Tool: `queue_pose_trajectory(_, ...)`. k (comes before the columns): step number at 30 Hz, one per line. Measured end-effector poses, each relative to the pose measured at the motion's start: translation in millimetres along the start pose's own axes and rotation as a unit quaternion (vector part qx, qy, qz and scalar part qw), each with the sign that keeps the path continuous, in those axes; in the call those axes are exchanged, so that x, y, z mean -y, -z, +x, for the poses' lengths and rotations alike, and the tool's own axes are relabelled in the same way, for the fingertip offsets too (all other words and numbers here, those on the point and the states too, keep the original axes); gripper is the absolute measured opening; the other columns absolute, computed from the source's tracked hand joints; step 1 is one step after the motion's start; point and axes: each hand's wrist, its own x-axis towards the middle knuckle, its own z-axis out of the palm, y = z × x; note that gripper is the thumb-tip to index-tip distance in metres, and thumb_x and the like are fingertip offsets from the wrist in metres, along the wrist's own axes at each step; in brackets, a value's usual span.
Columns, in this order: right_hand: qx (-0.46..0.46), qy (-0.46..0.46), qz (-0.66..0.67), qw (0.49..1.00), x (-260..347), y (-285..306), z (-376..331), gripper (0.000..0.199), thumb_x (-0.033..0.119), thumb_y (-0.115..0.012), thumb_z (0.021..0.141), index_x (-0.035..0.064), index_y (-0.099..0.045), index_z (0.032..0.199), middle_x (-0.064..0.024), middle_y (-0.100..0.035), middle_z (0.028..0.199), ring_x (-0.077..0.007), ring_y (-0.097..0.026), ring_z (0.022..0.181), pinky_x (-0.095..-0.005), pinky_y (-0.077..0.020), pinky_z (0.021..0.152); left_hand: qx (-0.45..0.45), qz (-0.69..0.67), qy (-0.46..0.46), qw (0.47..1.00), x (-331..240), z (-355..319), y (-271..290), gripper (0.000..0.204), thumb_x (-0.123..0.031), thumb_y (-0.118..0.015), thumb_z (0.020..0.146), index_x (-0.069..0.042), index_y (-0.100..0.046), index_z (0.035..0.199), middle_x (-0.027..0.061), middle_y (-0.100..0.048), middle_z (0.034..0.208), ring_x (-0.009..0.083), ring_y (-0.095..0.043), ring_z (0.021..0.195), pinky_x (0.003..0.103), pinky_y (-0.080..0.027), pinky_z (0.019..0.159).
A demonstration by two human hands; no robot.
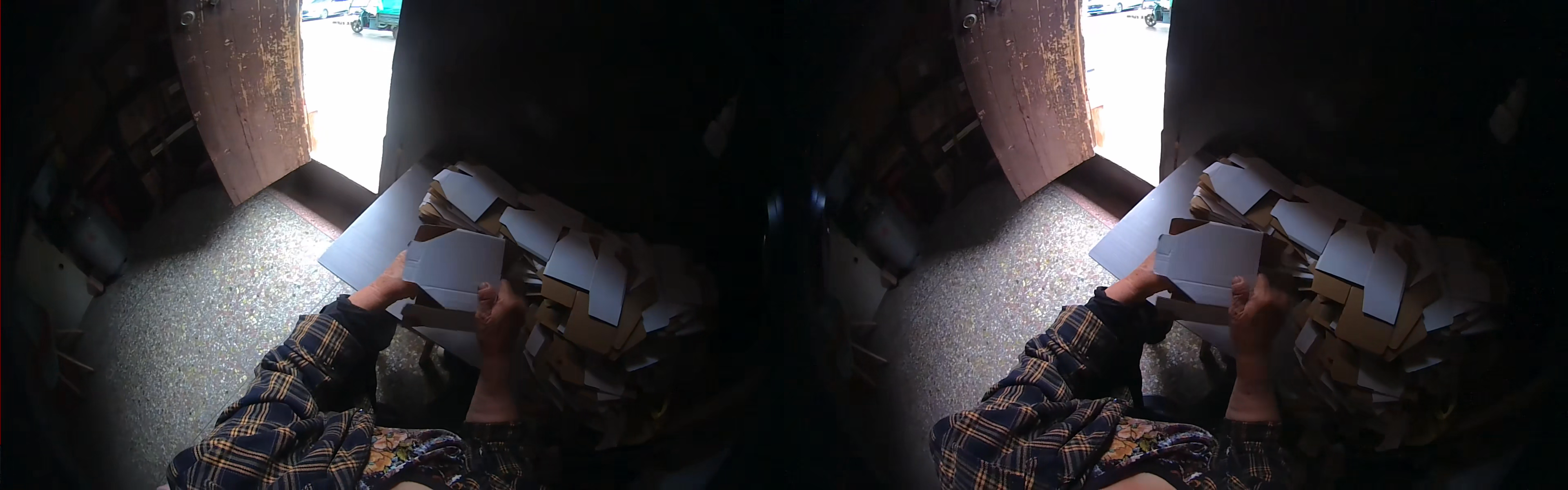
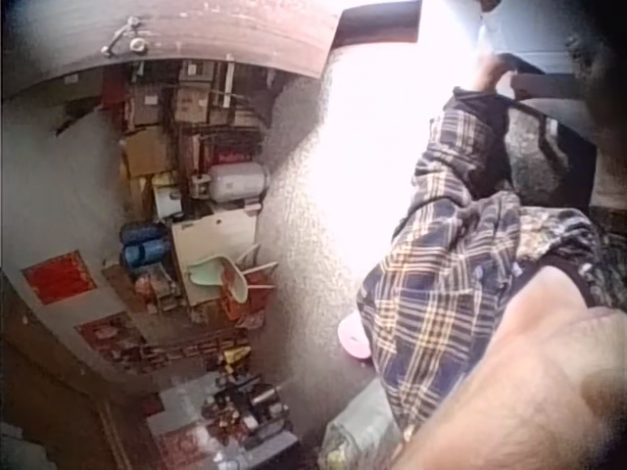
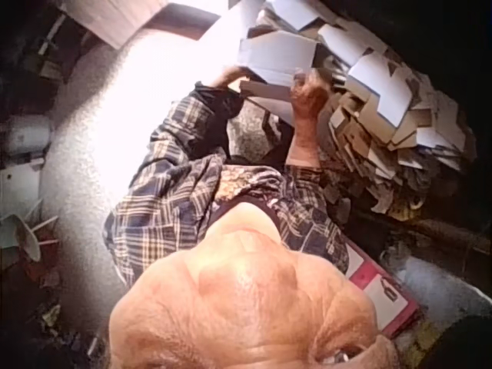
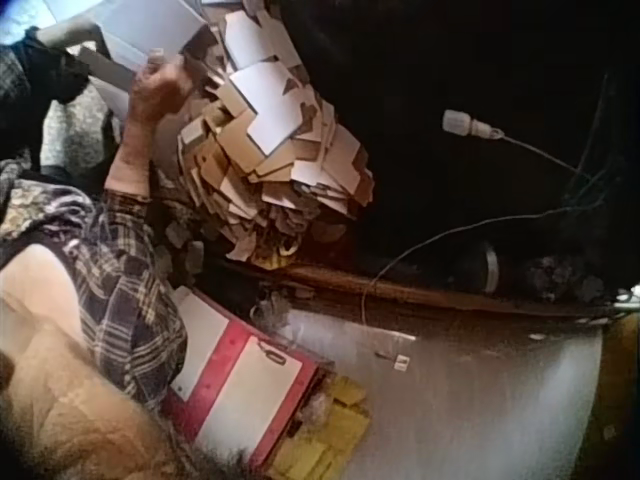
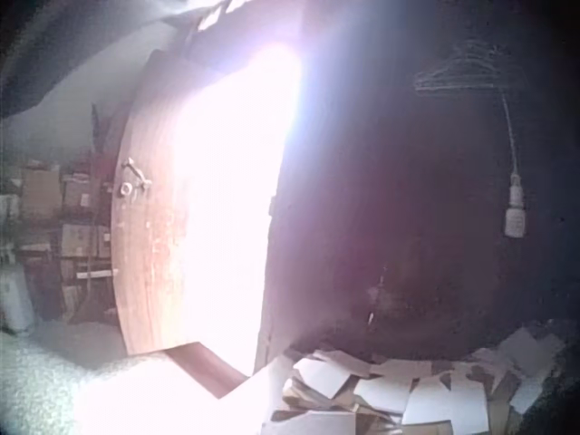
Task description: The person picks up a flat cardboard piece from a stack and folds it by hand into a box. This process is repeated with another cardboard piece from the stack.
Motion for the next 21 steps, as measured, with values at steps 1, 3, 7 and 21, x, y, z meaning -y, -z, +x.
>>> queue_pose_trajectory(1,0.002,0.002,0.001,1.000,7,6,1,0.028,0.029,-0.064,0.085,0.0029,-0.061,0.095,-0.0228,-0.062,0.088,-0.0393,-0.059,0.089,-0.0491,-0.0460,0.080,-0.026,0.086,-0.058,0.994,-6,3,1,0.034,-0.016,-0.070,0.078,-0.002,-0.062,0.108,0.0138,-0.066,0.102,0.0177,-0.063,0.090,0.031,-0.050,0.079)
queue_pose_trajectory(3,-0.176,0.068,-0.027,0.982,24,20,0,0.040,0.020,-0.069,0.077,0.0060,-0.060,0.113,-0.0213,-0.056,0.116,-0.0369,-0.050,0.114,-0.0485,-0.0385,0.096,-0.048,-0.040,0.021,0.998,-8,-1,-2,0.032,-0.016,-0.067,0.080,-0.003,-0.061,0.108,0.0156,-0.066,0.101,0.0224,-0.064,0.091,0.032,-0.051,0.079)
queue_pose_trajectory(7,-0.147,0.250,0.003,0.957,63,24,4,0.042,0.026,-0.059,0.082,0.0074,-0.059,0.119,-0.0141,-0.055,0.124,-0.0347,-0.045,0.123,-0.0467,-0.0317,0.103,-0.069,0.011,-0.011,0.997,-23,3,-6,0.029,-0.018,-0.063,0.082,-0.006,-0.060,0.109,0.0159,-0.064,0.099,0.0331,-0.063,0.093,0.038,-0.051,0.080)
queue_pose_trajectory(21,0.040,0.491,-0.009,0.870,88,46,40,0.031,0.012,-0.068,0.068,0.0044,-0.059,0.097,-0.0089,-0.056,0.090,-0.0254,-0.057,0.096,-0.0386,-0.0414,0.091,-0.085,0.248,-0.186,0.947,-43,-6,1,0.044,-0.015,-0.069,0.074,-0.004,-0.055,0.114,0.0199,-0.059,0.108,0.0362,-0.057,0.105,0.040,-0.048,0.090)
